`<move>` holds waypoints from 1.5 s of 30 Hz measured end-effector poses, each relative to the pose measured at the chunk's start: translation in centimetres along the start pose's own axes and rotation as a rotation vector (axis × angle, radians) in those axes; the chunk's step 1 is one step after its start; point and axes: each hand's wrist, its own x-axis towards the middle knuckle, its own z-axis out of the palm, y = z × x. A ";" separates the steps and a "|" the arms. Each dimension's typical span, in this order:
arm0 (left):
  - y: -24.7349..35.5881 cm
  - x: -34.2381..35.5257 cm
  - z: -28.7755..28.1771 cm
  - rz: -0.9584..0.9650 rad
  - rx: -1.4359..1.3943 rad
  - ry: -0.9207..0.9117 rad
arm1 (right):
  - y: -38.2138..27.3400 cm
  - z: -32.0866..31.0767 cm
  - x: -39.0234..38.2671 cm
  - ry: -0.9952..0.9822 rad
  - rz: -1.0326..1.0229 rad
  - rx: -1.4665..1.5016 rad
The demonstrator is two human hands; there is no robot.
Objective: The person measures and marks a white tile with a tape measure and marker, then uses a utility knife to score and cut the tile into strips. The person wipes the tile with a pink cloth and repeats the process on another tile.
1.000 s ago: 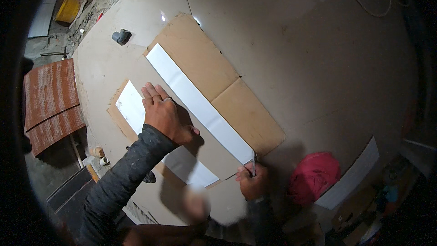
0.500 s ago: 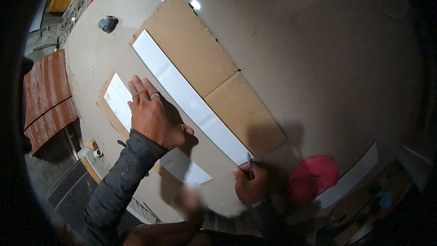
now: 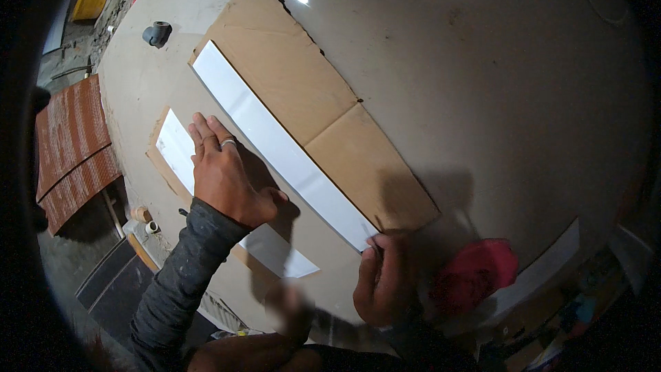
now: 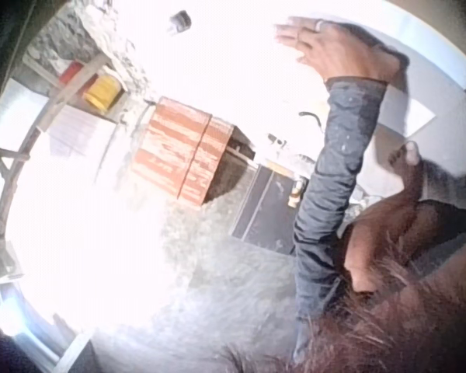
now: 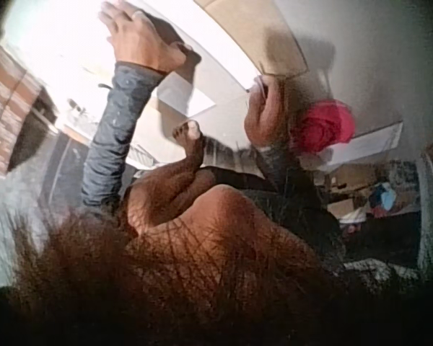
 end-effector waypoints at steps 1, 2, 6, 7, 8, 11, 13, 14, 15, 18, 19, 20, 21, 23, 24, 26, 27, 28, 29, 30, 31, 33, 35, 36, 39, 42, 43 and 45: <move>0.0 0.0 0.0 -0.001 -0.003 0.010 | 0.0 0.0 0.4 -0.007 -0.059 -0.027; 0.0 0.0 0.0 0.000 -0.008 0.019 | 0.0 0.0 0.8 0.003 -0.103 -0.052; 0.0 -0.2 0.0 0.024 -0.009 0.039 | 0.7 0.0 0.9 0.054 -0.149 -0.064; 0.0 -0.2 0.0 0.024 -0.004 0.034 | 1.1 0.0 0.6 0.042 -0.137 -0.073; -0.1 -0.3 0.0 0.027 0.000 0.029 | 1.5 -0.2 0.2 0.031 -0.121 -0.083; -0.1 -0.3 -0.1 0.046 0.010 0.039 | 3.1 -0.5 -0.9 0.041 -0.181 -0.050; -0.1 -0.2 -0.2 0.044 0.008 0.033 | 4.1 -0.8 -1.8 0.046 -0.202 -0.063; 0.0 -0.1 -0.2 0.048 0.000 0.046 | 4.5 -1.0 -2.3 0.046 -0.194 -0.045; 0.0 0.0 -0.3 0.047 0.010 0.037 | 4.9 -1.2 -2.7 0.036 -0.191 -0.049; 0.1 0.3 -0.4 0.038 0.045 0.005 | 5.7 -1.6 -3.7 0.004 -0.207 -0.026; 0.1 0.3 -0.5 0.032 0.061 -0.010 | 5.9 -1.5 -3.9 -0.007 -0.235 -0.031; 0.1 0.4 -0.6 0.023 0.075 -0.017 | 6.1 -1.4 -4.0 -0.022 -0.237 -0.022; 0.1 0.4 -0.6 0.026 0.070 -0.026 | 6.3 -1.2 -4.1 -0.009 -0.266 -0.027; 0.1 0.4 -0.6 0.017 0.060 -0.023 | 6.6 -0.6 -4.2 -0.004 -0.267 0.005; 0.1 0.3 -0.6 0.025 0.045 -0.011 | 6.8 -0.4 -4.2 0.014 -0.291 -0.020; 0.1 0.3 -0.5 0.034 0.018 0.020 | 6.9 0.0 -4.2 0.022 -0.304 -0.031; 0.0 0.3 -0.5 0.036 0.023 0.019 | 6.8 0.2 -4.1 0.023 -0.333 -0.068; 0.0 0.3 -0.4 0.038 0.028 0.016 | 6.6 0.3 -4.0 0.017 -0.345 -0.083; 0.0 0.3 -0.4 0.038 0.032 0.013 | 6.4 0.5 -3.8 0.007 -0.333 -0.076; -0.1 0.3 -0.4 0.040 0.019 0.020 | 6.1 0.7 -3.5 0.012 -0.367 -0.111; -0.1 0.3 -0.3 0.041 0.008 0.027 | 5.8 1.0 -3.1 0.013 -0.378 -0.122; 0.0 0.2 -0.3 0.030 0.011 0.025 | 5.2 1.6 -2.3 0.018 -0.391 -0.108; 0.0 0.3 -0.3 0.012 0.040 0.009 | 4.8 2.3 -1.5 -0.001 -0.367 -0.065; 0.1 0.3 -0.3 0.012 0.040 -0.002 | 4.7 2.4 -1.4 0.028 -0.394 -0.060; 0.0 0.2 -0.3 0.028 0.049 0.021 | 4.5 2.1 -1.6 0.009 -0.391 -0.078; -0.1 0.2 -0.2 0.050 0.068 0.094 | 4.2 1.4 -1.8 -0.024 -0.401 -0.106; 0.0 0.2 -0.2 0.045 0.068 0.082 | 4.1 1.4 -1.5 -0.020 -0.412 -0.095; 0.0 0.3 -0.3 0.026 0.059 0.029 | 3.7 1.8 -0.5 -0.018 -0.438 -0.086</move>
